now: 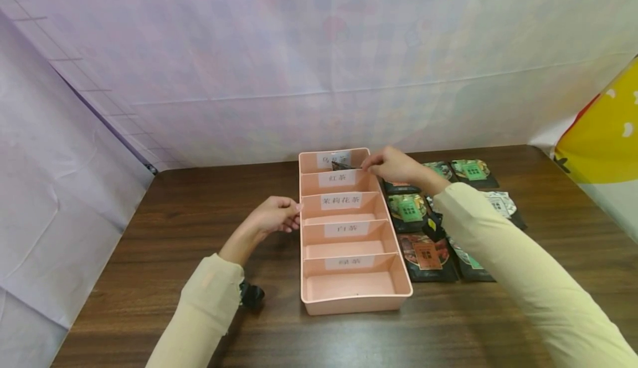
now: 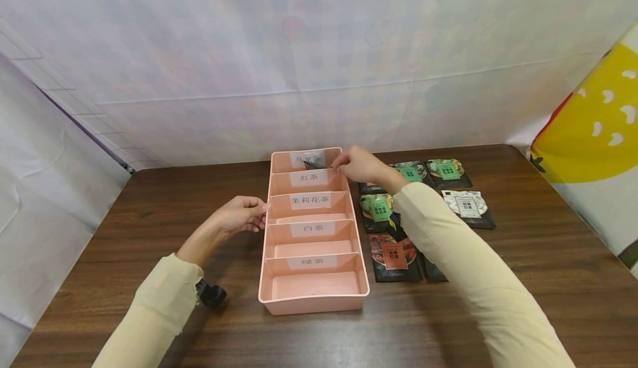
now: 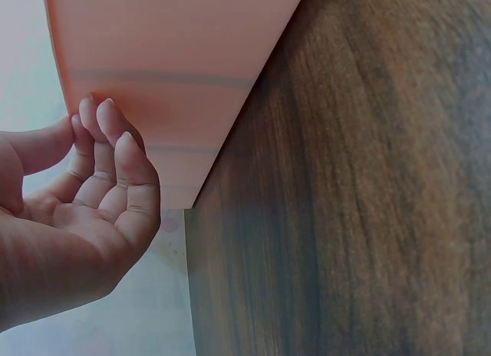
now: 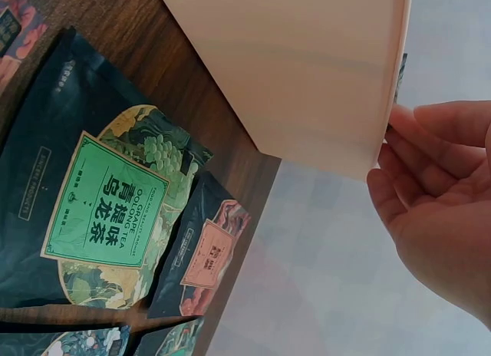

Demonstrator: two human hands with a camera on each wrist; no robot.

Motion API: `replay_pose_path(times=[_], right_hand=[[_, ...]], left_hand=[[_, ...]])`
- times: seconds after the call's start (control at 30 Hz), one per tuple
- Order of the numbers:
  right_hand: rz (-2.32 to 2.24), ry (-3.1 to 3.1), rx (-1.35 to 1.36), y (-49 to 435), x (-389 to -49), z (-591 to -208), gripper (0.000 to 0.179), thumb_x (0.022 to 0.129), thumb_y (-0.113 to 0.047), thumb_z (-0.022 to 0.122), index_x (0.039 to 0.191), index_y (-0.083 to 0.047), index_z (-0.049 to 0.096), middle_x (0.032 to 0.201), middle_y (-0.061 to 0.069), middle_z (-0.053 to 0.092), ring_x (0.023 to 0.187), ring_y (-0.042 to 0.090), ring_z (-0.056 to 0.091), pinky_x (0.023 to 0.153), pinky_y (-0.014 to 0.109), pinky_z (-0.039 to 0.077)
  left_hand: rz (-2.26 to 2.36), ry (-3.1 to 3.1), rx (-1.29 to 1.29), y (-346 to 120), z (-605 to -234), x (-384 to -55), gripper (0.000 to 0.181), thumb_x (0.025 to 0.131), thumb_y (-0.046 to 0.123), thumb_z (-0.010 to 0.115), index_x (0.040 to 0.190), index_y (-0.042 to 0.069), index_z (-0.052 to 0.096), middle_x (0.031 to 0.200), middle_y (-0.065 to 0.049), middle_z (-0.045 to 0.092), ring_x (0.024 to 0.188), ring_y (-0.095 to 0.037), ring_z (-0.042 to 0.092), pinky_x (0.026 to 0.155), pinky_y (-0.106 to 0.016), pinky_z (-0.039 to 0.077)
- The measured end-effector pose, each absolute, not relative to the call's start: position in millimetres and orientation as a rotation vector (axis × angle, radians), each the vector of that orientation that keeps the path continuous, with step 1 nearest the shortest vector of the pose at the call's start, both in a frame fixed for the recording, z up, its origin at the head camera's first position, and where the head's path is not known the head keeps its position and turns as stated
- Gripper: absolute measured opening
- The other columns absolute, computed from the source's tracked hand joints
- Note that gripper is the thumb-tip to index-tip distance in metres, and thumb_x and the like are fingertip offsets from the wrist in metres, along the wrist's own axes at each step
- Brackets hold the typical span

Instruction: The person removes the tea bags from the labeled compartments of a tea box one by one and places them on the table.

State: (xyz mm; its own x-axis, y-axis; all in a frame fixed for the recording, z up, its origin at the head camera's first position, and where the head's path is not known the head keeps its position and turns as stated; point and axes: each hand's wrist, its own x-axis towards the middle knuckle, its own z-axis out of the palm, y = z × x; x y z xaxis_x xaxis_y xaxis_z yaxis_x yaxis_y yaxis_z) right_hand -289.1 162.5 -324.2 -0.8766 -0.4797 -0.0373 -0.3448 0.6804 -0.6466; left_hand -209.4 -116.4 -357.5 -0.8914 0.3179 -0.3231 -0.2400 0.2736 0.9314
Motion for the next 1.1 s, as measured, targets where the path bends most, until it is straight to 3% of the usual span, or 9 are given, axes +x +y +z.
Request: replay_pose_path(times=[0.2,0.3,0.37,0.43,0.53,0.63,0.87,1.0,1.1], right_hand=[[-1.012,2.667,-0.633,164,-287,-322,0.027,0.092,0.000,0.042,0.107,0.004,0.063,0.111,0.023,0.059,0.041,0.009,0.033,0.047,0.027,0.034],[-1.018,2.671,-0.630,165,-286,-319,0.027,0.092,0.000,0.042,0.108,0.005,0.063,0.112,0.024,0.058,0.045,0.013,0.040,0.049,0.028,0.036],[-1.012,2.681,-0.632,165,-284,-317,0.026,0.092,0.001,0.042,0.110,0.006,0.062,0.114,0.024,0.057,0.061,0.020,0.053,0.056,0.030,0.041],[-1.001,2.690,-0.627,166,-284,-315,0.026,0.092,0.001,0.043,0.110,0.005,0.062,0.117,0.023,0.056,0.073,0.026,0.055,0.062,0.033,0.041],[-1.003,2.684,-0.600,167,-282,-310,0.028,0.094,-0.001,0.042,0.113,0.003,0.060,0.122,0.022,0.053,0.063,0.022,0.052,0.058,0.034,0.041],[-1.014,2.683,-0.598,168,-281,-303,0.028,0.095,-0.003,0.040,0.115,0.002,0.060,0.124,0.022,0.051,0.044,0.015,0.036,0.047,0.032,0.037],[-1.034,2.720,-0.601,171,-277,-286,0.027,0.095,-0.004,0.041,0.113,0.001,0.061,0.124,0.020,0.051,0.039,0.011,0.029,0.043,0.031,0.034],[-1.044,2.710,-0.594,173,-273,-274,0.028,0.096,-0.005,0.040,0.114,0.000,0.061,0.127,0.019,0.049,0.043,0.017,0.032,0.045,0.033,0.036],[-1.051,2.719,-0.601,176,-271,-266,0.027,0.096,-0.005,0.041,0.114,0.000,0.061,0.127,0.019,0.049,0.068,0.024,0.050,0.058,0.038,0.040]], left_hand=[[1.659,2.098,0.084,-117,-357,-209,0.018,0.095,0.009,0.046,0.083,-0.002,0.054,0.070,-0.005,0.054,0.060,-0.012,0.054,0.054,-0.021,0.044],[1.659,2.098,0.088,-116,-356,-208,0.018,0.095,0.009,0.046,0.083,-0.002,0.054,0.071,-0.005,0.054,0.060,-0.012,0.053,0.054,-0.021,0.044],[1.657,2.098,0.084,-116,-355,-208,0.018,0.096,0.009,0.046,0.083,-0.002,0.054,0.070,-0.005,0.054,0.061,-0.012,0.053,0.055,-0.021,0.044],[1.655,2.098,0.078,-116,-355,-208,0.018,0.096,0.009,0.046,0.082,-0.001,0.053,0.070,-0.005,0.054,0.061,-0.012,0.053,0.055,-0.021,0.044],[1.654,2.099,0.072,-116,-356,-208,0.018,0.096,0.010,0.046,0.082,0.000,0.053,0.070,-0.005,0.054,0.061,-0.012,0.053,0.055,-0.021,0.044],[1.651,2.102,0.072,-116,-357,-209,0.019,0.096,0.010,0.047,0.082,-0.001,0.053,0.069,-0.005,0.054,0.060,-0.012,0.053,0.054,-0.021,0.044],[1.639,2.112,0.058,-115,-358,-209,0.019,0.096,0.010,0.046,0.086,-0.005,0.053,0.069,-0.004,0.054,0.059,-0.011,0.054,0.054,-0.021,0.045],[1.640,2.110,0.056,-116,-357,-208,0.019,0.096,0.010,0.046,0.085,-0.005,0.053,0.069,-0.005,0.054,0.059,-0.011,0.054,0.054,-0.021,0.045],[1.645,2.106,0.057,-116,-357,-208,0.020,0.096,0.010,0.046,0.085,-0.005,0.053,0.069,-0.005,0.054,0.059,-0.012,0.054,0.054,-0.021,0.045]])
